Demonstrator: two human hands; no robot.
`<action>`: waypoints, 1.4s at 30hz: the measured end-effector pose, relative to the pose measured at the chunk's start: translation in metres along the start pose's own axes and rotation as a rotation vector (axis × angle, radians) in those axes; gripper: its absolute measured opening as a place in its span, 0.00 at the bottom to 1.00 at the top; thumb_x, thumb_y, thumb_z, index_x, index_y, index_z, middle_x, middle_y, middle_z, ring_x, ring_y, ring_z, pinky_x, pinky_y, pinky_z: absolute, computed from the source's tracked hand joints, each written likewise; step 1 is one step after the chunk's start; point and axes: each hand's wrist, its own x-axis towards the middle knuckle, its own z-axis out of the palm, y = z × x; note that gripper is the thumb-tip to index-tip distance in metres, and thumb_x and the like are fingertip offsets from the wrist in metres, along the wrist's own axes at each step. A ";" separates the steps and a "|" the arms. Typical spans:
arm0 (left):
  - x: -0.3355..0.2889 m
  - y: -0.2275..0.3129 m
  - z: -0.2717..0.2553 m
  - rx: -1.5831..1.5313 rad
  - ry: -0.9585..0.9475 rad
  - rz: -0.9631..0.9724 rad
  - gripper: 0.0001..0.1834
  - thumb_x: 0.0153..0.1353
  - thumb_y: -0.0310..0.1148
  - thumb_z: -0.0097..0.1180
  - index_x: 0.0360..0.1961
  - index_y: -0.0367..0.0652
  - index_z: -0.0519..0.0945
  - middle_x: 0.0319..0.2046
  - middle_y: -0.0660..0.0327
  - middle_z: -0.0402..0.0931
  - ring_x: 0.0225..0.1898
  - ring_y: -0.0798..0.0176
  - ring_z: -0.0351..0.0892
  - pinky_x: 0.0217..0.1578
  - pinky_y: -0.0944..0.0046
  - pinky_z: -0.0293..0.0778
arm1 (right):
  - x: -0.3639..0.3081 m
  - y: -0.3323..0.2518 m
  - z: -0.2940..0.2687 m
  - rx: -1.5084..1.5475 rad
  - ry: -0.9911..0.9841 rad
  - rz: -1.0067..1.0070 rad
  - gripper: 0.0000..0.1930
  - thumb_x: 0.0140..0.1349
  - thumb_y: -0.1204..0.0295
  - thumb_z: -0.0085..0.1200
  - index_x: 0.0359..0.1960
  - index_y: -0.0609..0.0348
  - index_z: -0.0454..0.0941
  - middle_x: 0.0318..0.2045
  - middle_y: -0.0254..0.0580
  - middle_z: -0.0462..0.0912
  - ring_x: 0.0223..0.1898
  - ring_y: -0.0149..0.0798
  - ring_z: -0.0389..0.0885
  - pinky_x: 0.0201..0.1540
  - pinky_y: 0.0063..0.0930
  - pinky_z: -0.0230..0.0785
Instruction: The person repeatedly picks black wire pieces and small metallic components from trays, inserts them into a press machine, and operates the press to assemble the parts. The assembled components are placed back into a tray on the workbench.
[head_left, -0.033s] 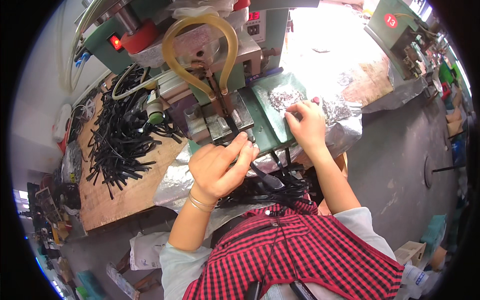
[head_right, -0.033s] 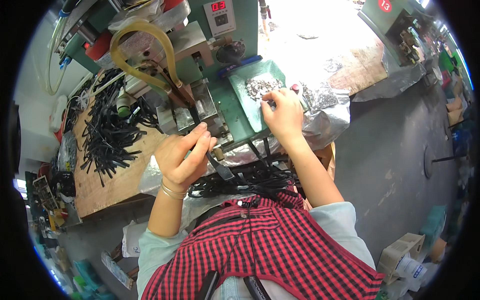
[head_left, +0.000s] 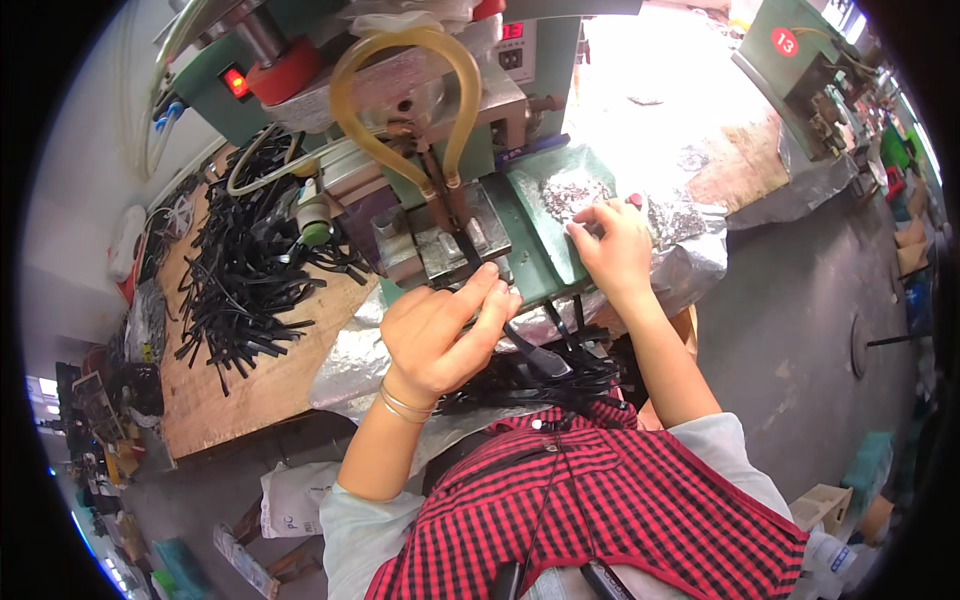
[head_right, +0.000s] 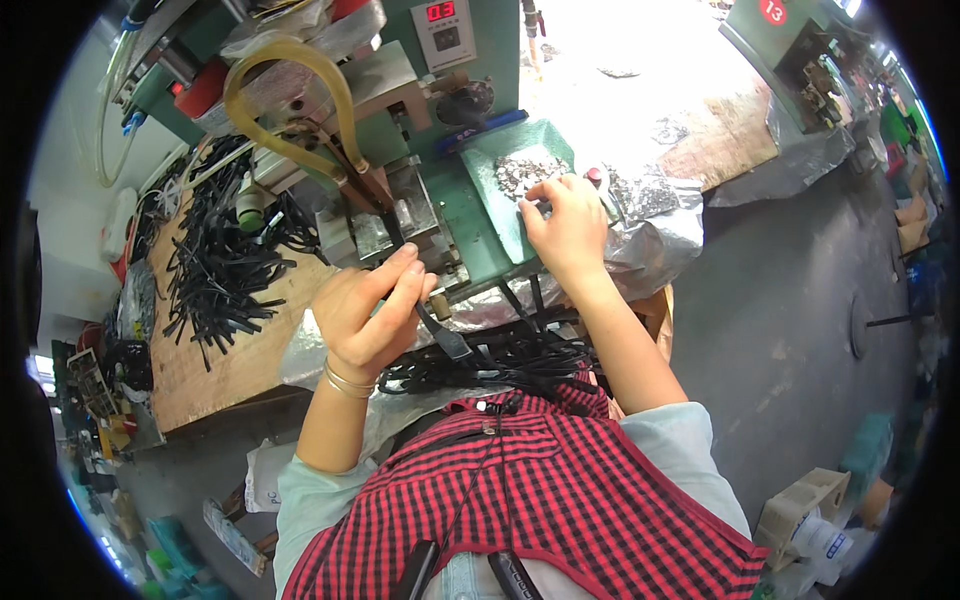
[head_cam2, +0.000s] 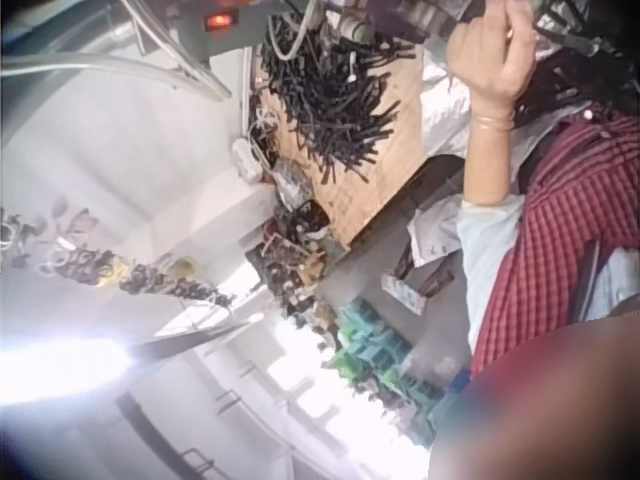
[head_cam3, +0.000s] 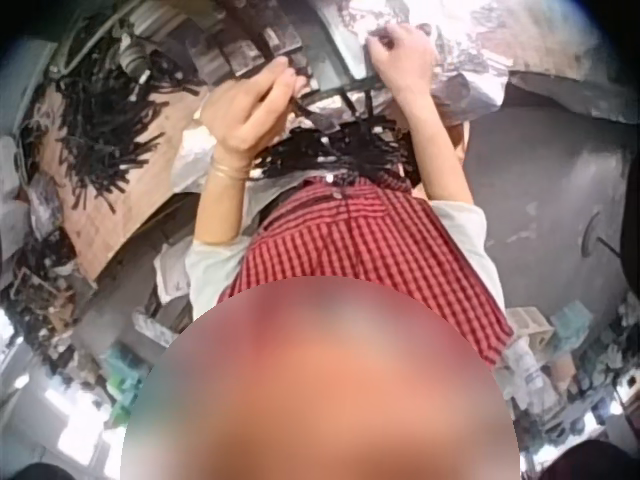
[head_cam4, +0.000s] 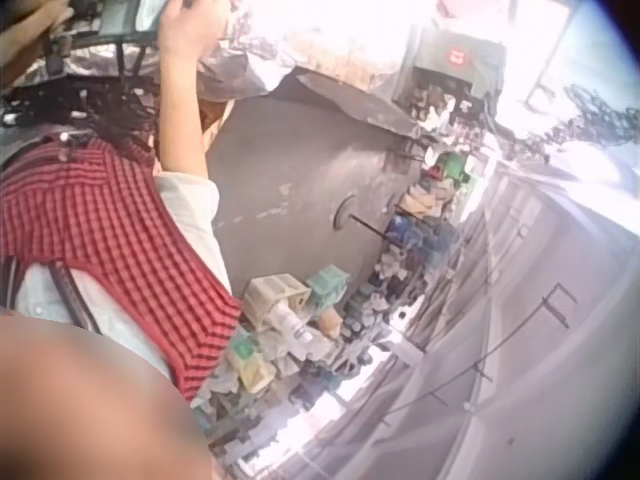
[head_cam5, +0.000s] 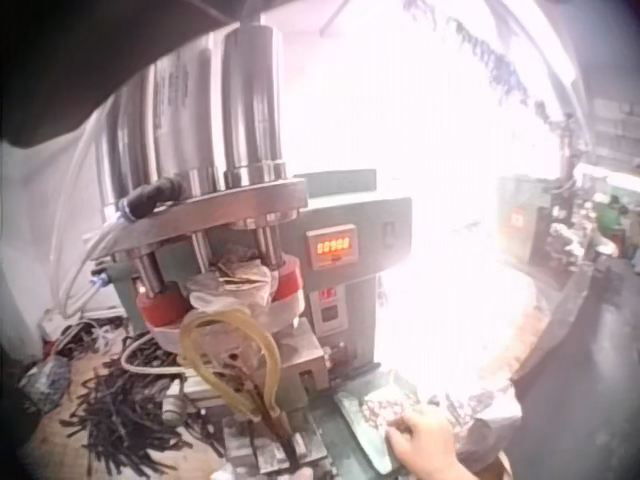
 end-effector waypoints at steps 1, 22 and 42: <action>0.000 0.002 -0.001 -0.013 -0.002 -0.019 0.16 0.52 0.23 0.76 0.43 0.43 0.87 0.44 0.55 0.89 0.23 0.63 0.80 0.21 0.65 0.71 | 0.002 -0.002 0.005 -0.027 0.010 -0.016 0.07 0.55 0.67 0.71 0.32 0.52 0.86 0.36 0.40 0.83 0.46 0.50 0.82 0.49 0.45 0.74; -0.180 -0.190 -0.105 0.820 -0.478 -0.574 0.12 0.54 0.29 0.70 0.41 0.45 0.90 0.39 0.59 0.82 0.42 0.50 0.80 0.44 0.52 0.75 | 0.007 -0.012 0.012 0.339 0.059 -0.001 0.07 0.67 0.76 0.63 0.45 0.62 0.87 0.38 0.43 0.89 0.40 0.37 0.87 0.47 0.29 0.76; -0.124 -0.124 -0.061 -0.534 0.358 -1.297 0.18 0.79 0.42 0.54 0.53 0.35 0.79 0.48 0.55 0.87 0.46 0.64 0.87 0.42 0.68 0.81 | 0.001 -0.077 -0.043 0.556 0.067 -0.286 0.07 0.61 0.82 0.63 0.40 0.60 0.88 0.37 0.46 0.88 0.40 0.46 0.86 0.48 0.34 0.76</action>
